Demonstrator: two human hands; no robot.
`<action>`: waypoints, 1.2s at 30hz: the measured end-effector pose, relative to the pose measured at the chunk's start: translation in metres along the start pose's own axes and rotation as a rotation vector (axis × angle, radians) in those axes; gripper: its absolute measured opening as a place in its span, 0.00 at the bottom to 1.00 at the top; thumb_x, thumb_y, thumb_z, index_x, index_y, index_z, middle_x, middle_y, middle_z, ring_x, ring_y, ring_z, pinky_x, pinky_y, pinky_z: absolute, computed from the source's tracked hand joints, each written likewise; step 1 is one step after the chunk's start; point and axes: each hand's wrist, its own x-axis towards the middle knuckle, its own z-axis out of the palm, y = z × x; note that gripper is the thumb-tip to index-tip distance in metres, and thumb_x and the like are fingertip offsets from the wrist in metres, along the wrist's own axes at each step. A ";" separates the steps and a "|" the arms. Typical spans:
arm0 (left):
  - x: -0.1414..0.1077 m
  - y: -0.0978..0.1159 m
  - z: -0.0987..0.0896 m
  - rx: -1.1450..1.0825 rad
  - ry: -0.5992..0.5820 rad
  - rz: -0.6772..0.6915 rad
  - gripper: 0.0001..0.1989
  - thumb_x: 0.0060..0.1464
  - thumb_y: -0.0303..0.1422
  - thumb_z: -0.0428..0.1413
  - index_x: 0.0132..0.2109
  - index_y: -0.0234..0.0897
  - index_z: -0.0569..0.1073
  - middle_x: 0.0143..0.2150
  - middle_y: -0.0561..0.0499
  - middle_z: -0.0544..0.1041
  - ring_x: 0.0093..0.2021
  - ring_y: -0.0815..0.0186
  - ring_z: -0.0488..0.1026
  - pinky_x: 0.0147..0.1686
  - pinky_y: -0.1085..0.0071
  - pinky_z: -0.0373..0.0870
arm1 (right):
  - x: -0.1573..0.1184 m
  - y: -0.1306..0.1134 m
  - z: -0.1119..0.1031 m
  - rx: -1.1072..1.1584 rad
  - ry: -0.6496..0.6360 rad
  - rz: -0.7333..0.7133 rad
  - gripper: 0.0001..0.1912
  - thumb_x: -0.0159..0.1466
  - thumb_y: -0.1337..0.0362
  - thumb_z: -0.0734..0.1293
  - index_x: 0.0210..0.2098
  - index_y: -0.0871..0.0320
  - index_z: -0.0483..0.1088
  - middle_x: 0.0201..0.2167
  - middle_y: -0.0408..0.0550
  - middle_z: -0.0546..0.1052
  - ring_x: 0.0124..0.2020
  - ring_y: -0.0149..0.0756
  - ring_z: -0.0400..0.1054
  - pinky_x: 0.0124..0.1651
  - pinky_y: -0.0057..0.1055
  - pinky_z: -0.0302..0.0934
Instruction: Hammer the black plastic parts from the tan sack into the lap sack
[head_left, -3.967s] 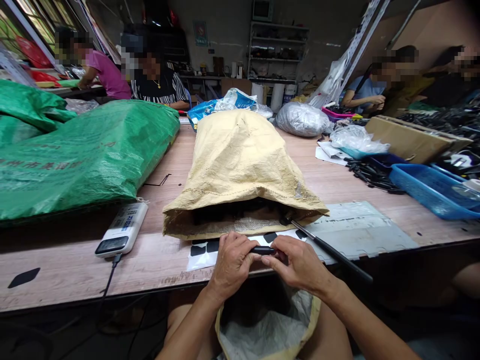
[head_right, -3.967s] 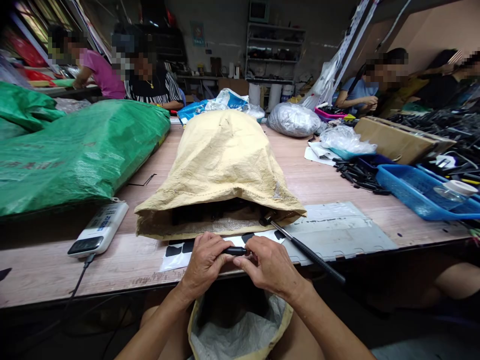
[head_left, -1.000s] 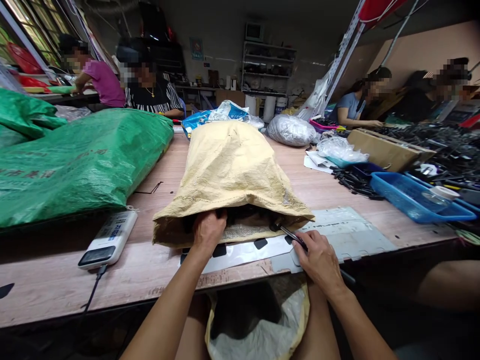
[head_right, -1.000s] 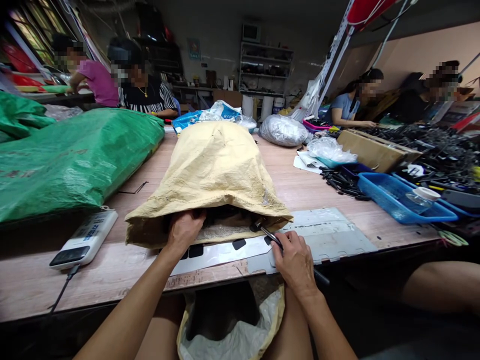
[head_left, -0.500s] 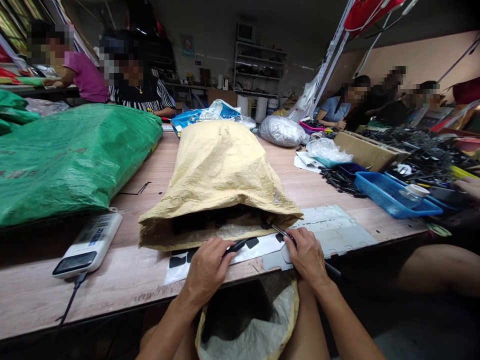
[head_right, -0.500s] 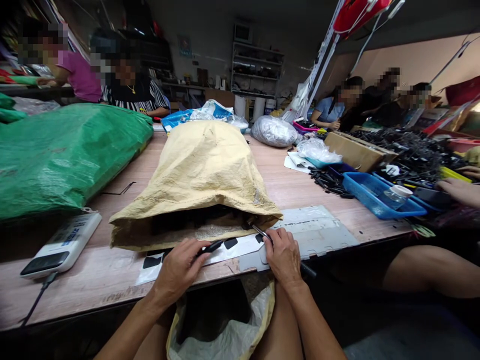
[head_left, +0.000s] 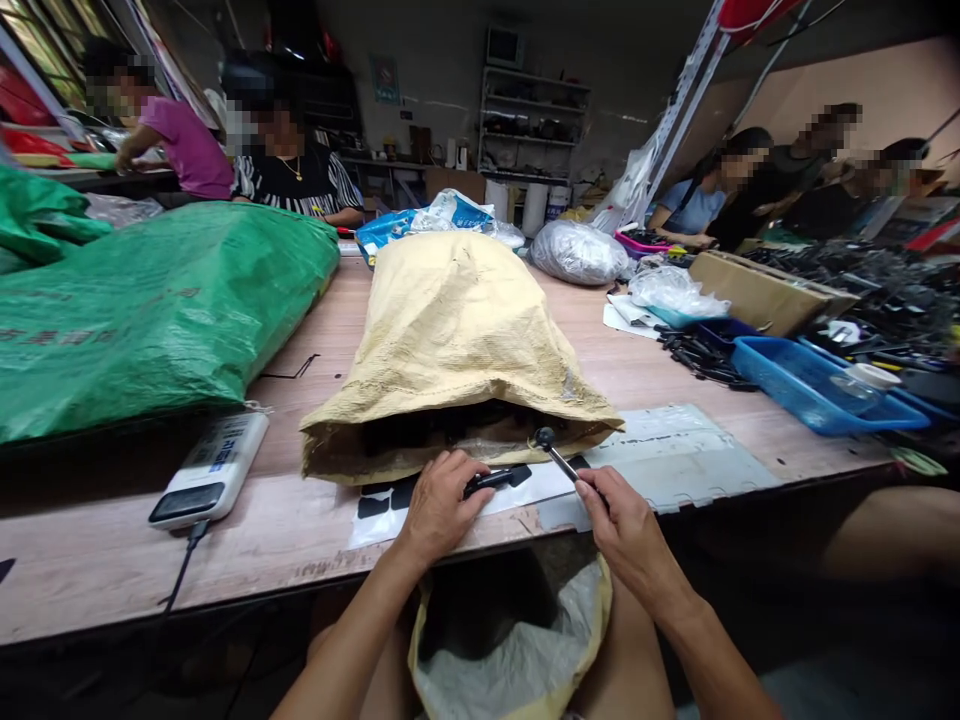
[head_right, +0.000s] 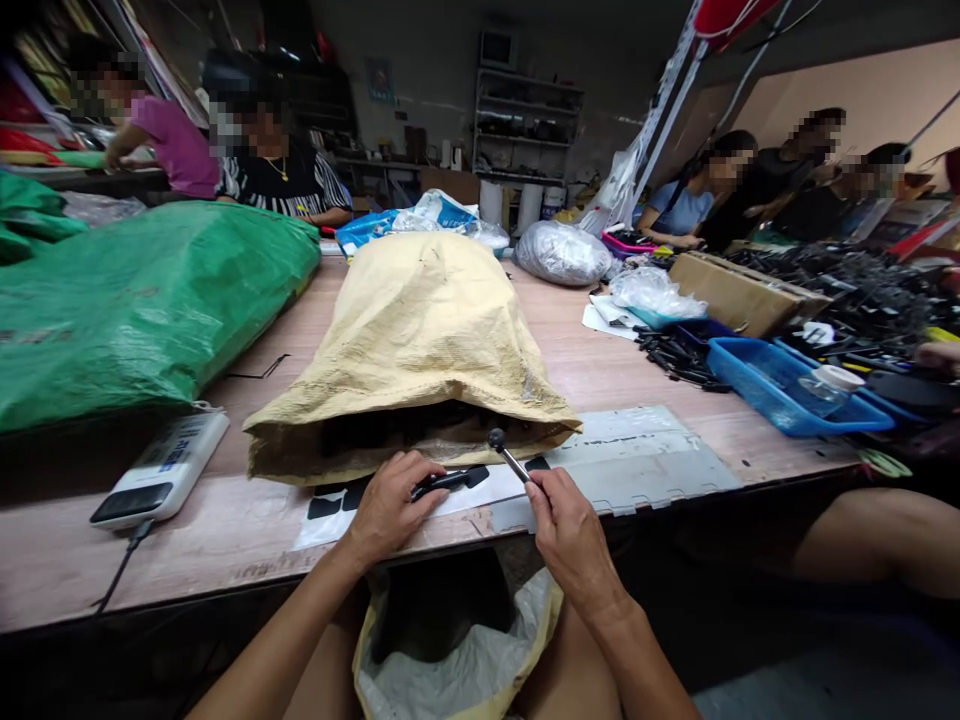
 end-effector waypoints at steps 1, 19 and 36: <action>0.000 -0.001 0.000 -0.007 -0.002 -0.003 0.07 0.59 0.34 0.61 0.45 0.41 0.78 0.41 0.50 0.76 0.45 0.59 0.70 0.45 0.64 0.63 | -0.002 -0.004 0.001 0.041 -0.005 -0.010 0.11 0.72 0.59 0.59 0.43 0.54 0.71 0.37 0.46 0.74 0.40 0.35 0.70 0.44 0.31 0.64; 0.001 -0.002 0.000 -0.038 -0.013 -0.036 0.08 0.56 0.33 0.62 0.44 0.43 0.81 0.39 0.51 0.76 0.44 0.60 0.70 0.44 0.65 0.60 | -0.031 -0.025 0.019 -0.036 -0.070 -0.128 0.24 0.73 0.67 0.55 0.65 0.46 0.65 0.37 0.47 0.73 0.36 0.33 0.72 0.45 0.28 0.69; 0.001 0.002 -0.004 -0.025 -0.029 -0.059 0.07 0.54 0.32 0.62 0.41 0.43 0.78 0.40 0.52 0.77 0.45 0.60 0.70 0.45 0.63 0.61 | -0.011 -0.027 0.012 -0.105 0.026 -0.111 0.21 0.72 0.61 0.58 0.63 0.49 0.67 0.42 0.49 0.75 0.43 0.37 0.73 0.45 0.32 0.66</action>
